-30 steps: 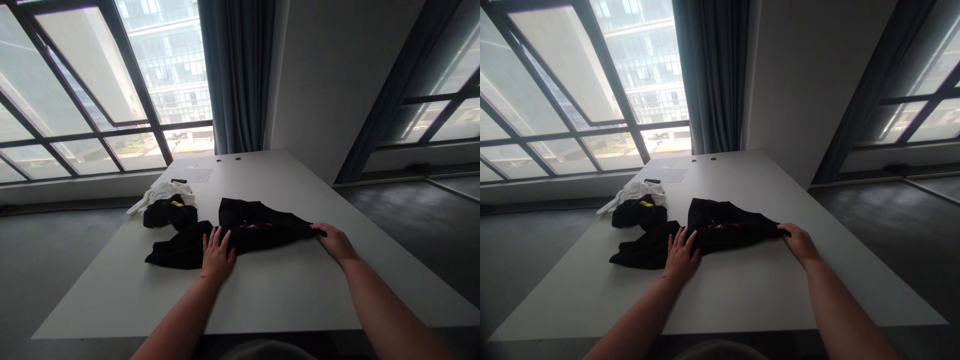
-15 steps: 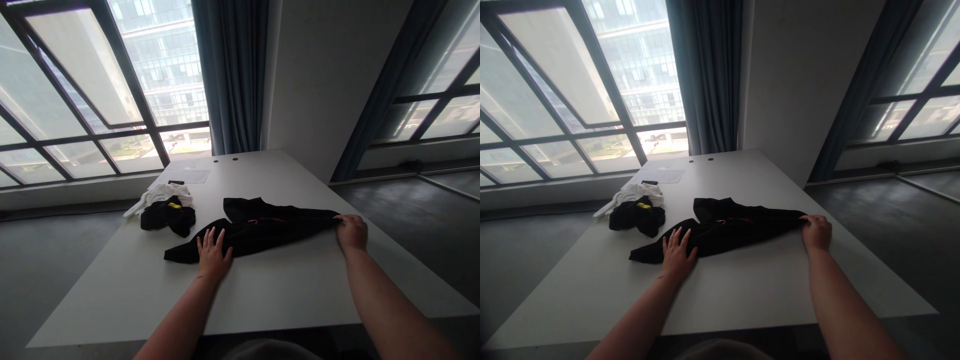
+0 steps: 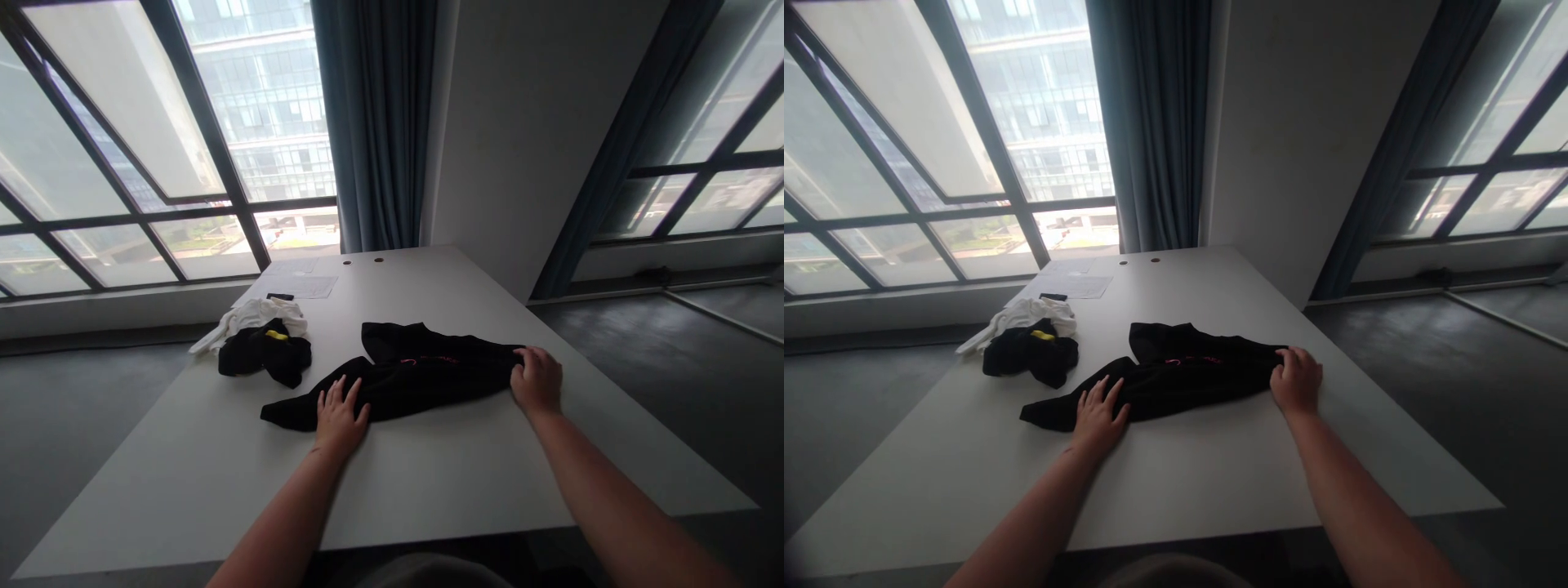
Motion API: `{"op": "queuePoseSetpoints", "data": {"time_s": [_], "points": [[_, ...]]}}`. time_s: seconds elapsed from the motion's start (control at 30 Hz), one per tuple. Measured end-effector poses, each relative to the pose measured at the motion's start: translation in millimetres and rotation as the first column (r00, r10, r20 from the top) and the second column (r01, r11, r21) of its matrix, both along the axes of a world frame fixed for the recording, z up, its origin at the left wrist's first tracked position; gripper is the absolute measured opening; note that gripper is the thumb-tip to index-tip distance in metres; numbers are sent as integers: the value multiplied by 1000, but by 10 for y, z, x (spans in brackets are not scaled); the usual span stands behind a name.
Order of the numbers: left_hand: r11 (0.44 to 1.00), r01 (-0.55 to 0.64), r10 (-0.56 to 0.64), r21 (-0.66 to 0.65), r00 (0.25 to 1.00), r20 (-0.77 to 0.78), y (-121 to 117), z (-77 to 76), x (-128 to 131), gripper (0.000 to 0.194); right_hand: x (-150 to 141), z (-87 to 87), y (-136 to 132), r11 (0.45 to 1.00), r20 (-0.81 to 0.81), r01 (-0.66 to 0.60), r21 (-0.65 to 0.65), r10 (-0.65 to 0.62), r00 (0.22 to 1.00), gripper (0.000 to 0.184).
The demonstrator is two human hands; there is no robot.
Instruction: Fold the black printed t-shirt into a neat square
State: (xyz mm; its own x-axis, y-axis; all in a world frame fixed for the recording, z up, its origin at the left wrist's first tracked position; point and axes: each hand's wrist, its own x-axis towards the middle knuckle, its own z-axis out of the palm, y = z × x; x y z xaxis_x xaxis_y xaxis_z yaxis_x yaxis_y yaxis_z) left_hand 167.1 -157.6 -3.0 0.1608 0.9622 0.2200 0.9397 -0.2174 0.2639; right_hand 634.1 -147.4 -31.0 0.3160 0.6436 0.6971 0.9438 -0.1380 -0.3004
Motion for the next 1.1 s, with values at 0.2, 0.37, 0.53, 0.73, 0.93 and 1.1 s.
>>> {"op": "queuePoseSetpoints", "data": {"time_s": [0.2, 0.37, 0.53, 0.73, 0.93, 1.1], "points": [[1000, 1, -1, -14, 1000, 18, 3, 47, -21, 63, -654, -34, -32, 916, -33, -262, -304, 265, 964, 35], [1000, 1, -1, -6, 1000, -5, 7, 111, -25, 67, -746, -42, -64, 917, 14, -151, -368, 168, 986, 36], [1000, 23, -23, -9, 996, -83, -10, 168, 0, 57, -725, 7, -66, 913, 35, -3, -407, 19, 999, 45], [998, 55, -54, 4, 989, -140, -43, 186, 39, 47, -709, -72, 27, 873, 24, 17, -487, -7, 1000, 53], [997, 50, -61, -66, 985, -161, -96, 226, 110, 36, -749, -35, 119, 761, 10, 52, -647, -59, 998, 59], [992, 31, -55, -124, 979, -194, -158, 294, 175, 36, -811, 23, 246, 720, 31, 74, -691, -73, 997, 62]]}}
